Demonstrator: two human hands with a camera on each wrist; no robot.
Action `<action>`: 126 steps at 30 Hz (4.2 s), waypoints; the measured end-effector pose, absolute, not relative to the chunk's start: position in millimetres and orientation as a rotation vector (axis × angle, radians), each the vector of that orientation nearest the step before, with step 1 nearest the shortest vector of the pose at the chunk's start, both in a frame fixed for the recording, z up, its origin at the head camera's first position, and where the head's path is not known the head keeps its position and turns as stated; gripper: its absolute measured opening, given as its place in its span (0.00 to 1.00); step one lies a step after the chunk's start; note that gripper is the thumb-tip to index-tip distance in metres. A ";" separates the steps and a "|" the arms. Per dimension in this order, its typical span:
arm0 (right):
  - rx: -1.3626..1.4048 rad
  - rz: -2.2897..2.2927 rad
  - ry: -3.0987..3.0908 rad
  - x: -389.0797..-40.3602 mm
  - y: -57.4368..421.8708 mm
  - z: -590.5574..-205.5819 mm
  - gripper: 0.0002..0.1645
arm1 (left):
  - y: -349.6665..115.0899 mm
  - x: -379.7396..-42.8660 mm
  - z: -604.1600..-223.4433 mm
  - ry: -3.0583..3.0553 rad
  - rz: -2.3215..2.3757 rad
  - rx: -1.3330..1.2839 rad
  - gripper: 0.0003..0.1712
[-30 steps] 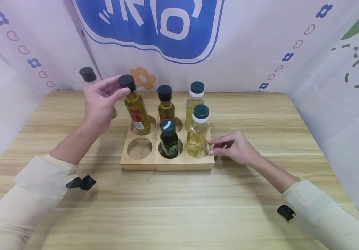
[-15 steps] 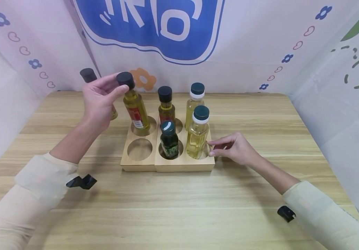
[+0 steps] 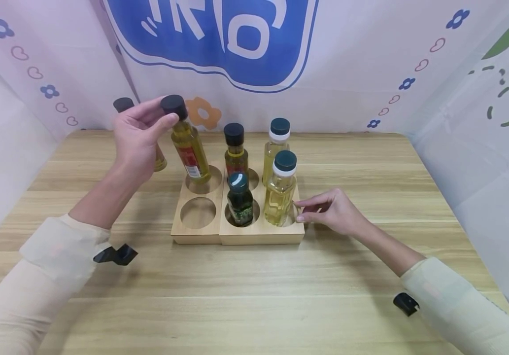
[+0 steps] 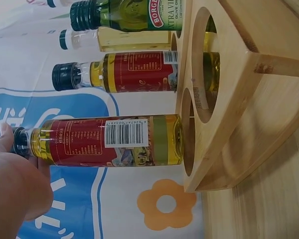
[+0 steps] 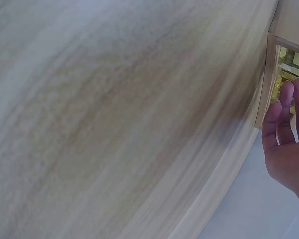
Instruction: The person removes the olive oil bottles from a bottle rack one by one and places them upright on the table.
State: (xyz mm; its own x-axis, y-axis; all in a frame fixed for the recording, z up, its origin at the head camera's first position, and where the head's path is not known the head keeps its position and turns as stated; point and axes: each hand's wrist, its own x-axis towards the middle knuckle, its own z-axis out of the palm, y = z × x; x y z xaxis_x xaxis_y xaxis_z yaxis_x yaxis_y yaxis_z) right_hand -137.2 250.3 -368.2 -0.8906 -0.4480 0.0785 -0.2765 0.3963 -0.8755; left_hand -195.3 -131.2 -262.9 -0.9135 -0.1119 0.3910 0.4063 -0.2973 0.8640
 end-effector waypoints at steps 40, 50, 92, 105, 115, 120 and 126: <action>-0.637 -1.510 2.470 -136.8 251.0 -368.9 0.18 | -142.7 -212.7 -246.1 -1.558 -2.187 -0.283 0.17; -0.640 -1.519 2.468 -137.0 251.1 -369.5 0.18 | -146.8 -219.8 -241.6 -1.524 -2.266 -0.188 0.17; -0.618 -1.509 2.466 -137.2 251.4 -369.0 0.18 | -152.3 -245.9 -258.0 -1.698 -2.146 -0.007 0.26; -0.630 -1.517 2.463 -137.8 251.6 -369.7 0.18 | -151.9 -251.0 -272.9 -1.720 -2.133 0.059 0.25; -0.625 -1.514 2.463 -138.7 251.9 -369.6 0.18 | -152.6 -254.5 -282.5 -1.720 -2.129 0.088 0.25; -0.639 -1.513 2.470 -140.1 251.7 -370.0 0.18 | -153.3 -257.0 -286.0 -1.704 -2.135 0.093 0.24; -0.642 -1.518 2.473 -140.2 251.5 -369.6 0.18 | -153.1 -259.0 -287.3 -1.706 -2.127 0.112 0.25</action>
State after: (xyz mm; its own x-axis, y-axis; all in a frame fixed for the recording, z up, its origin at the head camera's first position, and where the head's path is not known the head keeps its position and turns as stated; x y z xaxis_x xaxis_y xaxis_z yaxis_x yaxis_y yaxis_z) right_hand -140.2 251.5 -369.6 -0.8930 -0.4433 0.0782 -0.2705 0.3895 -0.8804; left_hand -259.0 -153.1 -287.3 -0.9130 -0.3614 0.1893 0.2632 -0.1673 0.9501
